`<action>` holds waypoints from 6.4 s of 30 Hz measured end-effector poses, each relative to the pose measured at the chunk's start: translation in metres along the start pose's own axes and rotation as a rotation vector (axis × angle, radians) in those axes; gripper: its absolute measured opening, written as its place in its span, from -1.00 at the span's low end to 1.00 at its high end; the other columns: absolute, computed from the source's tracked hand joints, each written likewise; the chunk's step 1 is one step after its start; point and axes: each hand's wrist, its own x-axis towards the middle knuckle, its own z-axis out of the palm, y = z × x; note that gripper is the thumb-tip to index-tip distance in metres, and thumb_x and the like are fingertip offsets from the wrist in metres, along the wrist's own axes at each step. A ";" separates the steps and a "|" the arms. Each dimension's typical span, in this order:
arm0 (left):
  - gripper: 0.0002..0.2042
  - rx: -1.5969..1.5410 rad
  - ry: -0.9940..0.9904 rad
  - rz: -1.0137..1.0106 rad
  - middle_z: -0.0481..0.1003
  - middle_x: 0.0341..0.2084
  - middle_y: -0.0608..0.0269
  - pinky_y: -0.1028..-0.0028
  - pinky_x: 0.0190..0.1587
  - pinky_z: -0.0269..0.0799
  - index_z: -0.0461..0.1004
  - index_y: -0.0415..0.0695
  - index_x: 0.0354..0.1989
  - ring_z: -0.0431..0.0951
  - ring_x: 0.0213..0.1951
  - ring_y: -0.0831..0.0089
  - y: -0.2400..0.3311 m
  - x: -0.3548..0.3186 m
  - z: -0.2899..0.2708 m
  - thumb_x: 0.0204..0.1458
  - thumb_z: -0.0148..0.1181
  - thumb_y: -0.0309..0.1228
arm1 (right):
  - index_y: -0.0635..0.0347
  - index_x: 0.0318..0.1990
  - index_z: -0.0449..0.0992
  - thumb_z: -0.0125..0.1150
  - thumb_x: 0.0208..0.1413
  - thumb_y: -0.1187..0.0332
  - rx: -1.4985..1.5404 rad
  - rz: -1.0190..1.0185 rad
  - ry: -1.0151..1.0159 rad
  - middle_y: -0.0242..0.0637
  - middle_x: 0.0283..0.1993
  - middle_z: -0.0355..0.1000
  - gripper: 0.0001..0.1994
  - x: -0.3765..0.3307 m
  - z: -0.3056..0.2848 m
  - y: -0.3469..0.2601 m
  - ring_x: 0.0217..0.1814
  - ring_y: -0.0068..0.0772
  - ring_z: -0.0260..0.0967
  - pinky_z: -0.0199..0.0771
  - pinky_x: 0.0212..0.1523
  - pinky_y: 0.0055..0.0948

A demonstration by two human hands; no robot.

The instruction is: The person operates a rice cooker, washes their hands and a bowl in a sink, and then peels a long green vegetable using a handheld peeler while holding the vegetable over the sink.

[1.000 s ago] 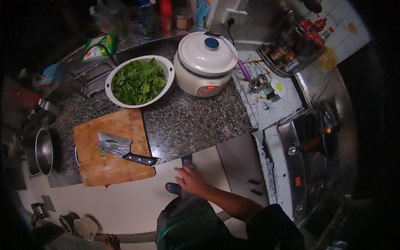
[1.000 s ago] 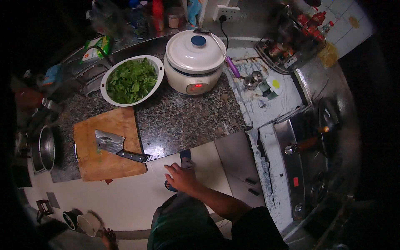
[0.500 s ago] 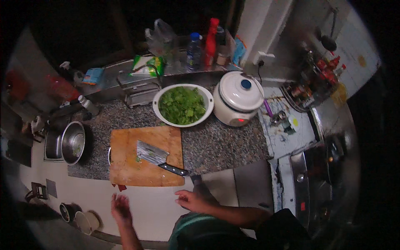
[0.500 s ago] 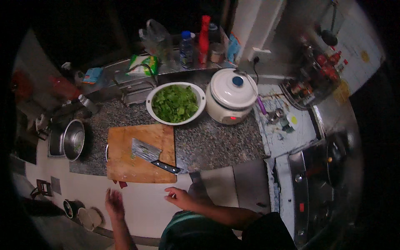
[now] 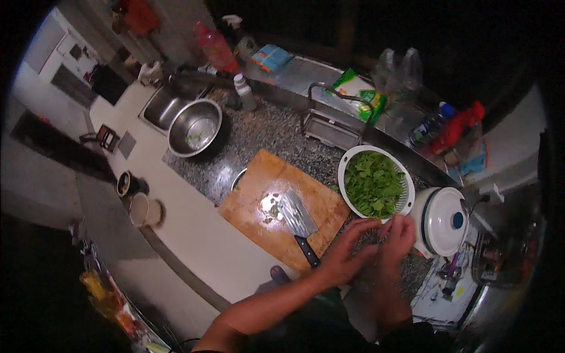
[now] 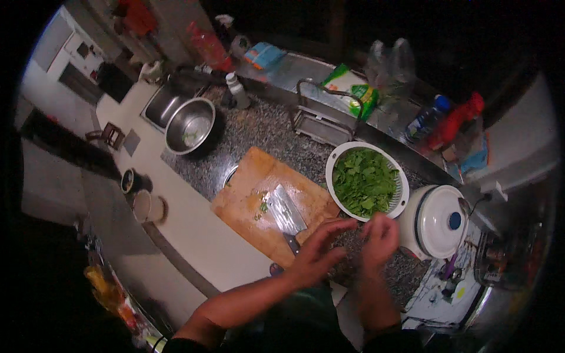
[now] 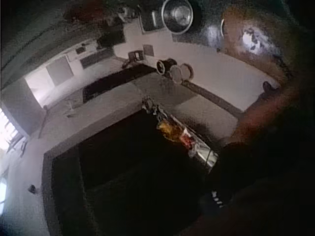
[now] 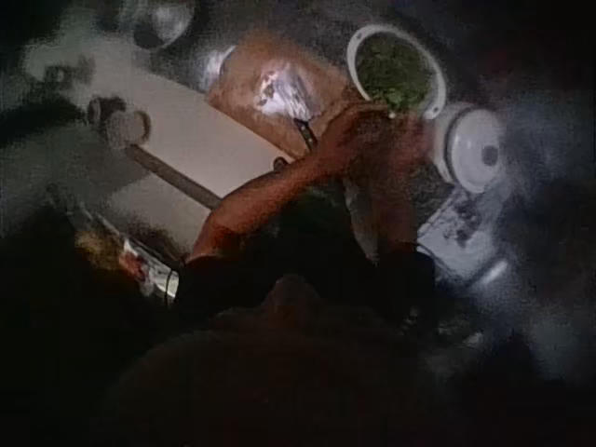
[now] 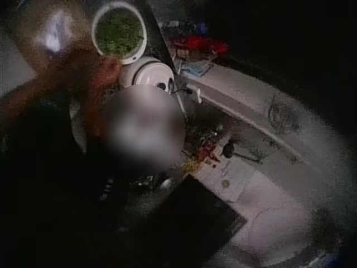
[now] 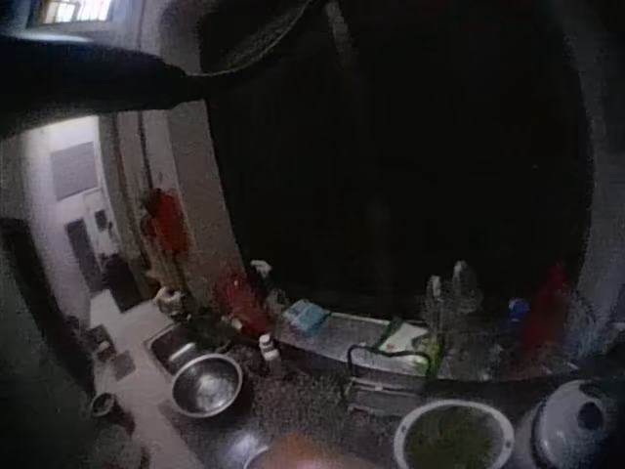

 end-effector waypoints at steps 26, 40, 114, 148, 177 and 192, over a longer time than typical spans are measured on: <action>-0.76 1.091 -0.001 -0.270 0.39 -0.36 -0.03 0.20 -0.20 0.38 0.42 -0.20 -0.27 0.41 -0.23 -0.01 -0.159 -0.028 -0.235 -0.16 0.14 -0.43 | 0.25 -0.10 0.31 0.01 0.11 0.41 -0.201 0.717 -0.364 -0.39 -0.54 0.29 -0.79 -0.123 0.078 0.121 -0.51 -0.56 0.31 0.32 -0.52 -0.53; -0.87 0.416 -0.116 -0.407 0.49 -0.45 -0.01 0.37 -0.29 0.41 0.44 -0.22 -0.40 0.50 -0.39 0.22 -0.202 -0.009 -0.229 -0.01 0.05 -0.41 | 0.22 -0.05 0.34 0.03 0.10 0.37 -0.339 0.429 -0.137 -0.34 -0.39 0.33 -0.74 -0.174 0.131 0.088 -0.37 -0.50 0.32 0.33 -0.41 -0.50; -0.86 -0.521 1.135 -0.415 0.37 -0.52 0.33 0.51 -0.34 0.39 0.33 -0.09 -0.40 0.42 -0.43 0.48 -0.002 -0.243 -0.656 0.04 0.09 -0.31 | 0.30 -0.23 0.49 0.19 -0.07 0.09 -0.975 0.035 -0.710 -0.05 -0.26 0.47 -0.59 0.022 0.595 0.170 -0.18 -0.18 0.43 0.39 -0.14 -0.33; -0.83 -0.427 0.486 -0.648 0.30 -0.59 0.41 0.53 -0.40 0.19 0.30 -0.02 -0.50 0.27 -0.50 0.52 -0.040 0.024 -0.836 0.02 0.07 -0.26 | 0.23 -0.25 0.47 0.20 -0.03 0.30 -0.054 0.444 -0.163 -0.40 -0.44 0.42 -0.78 -0.004 0.617 0.181 -0.51 -0.61 0.32 0.37 -0.48 -0.55; -0.86 -0.703 0.622 -0.565 0.37 -0.53 0.31 0.43 -0.23 0.38 0.35 -0.05 -0.42 0.43 -0.39 0.40 -0.115 0.225 -0.933 0.11 -0.07 -0.30 | 0.29 -0.09 0.39 0.23 -0.06 0.38 -0.248 0.097 -0.536 -0.20 -0.15 0.36 -0.65 0.106 0.809 0.125 -0.29 -0.45 0.39 0.40 -0.25 -0.50; -0.71 -0.859 0.009 -0.710 0.42 -0.26 0.22 0.44 -0.11 0.38 0.34 -0.11 -0.12 0.43 -0.20 0.39 -0.204 0.370 -1.032 0.19 -0.27 -0.24 | 0.28 0.04 0.15 0.08 -0.03 0.05 -1.027 -0.043 -0.312 0.12 -0.05 0.22 -0.42 0.166 1.060 0.137 -0.24 0.15 0.37 0.43 -0.32 -0.08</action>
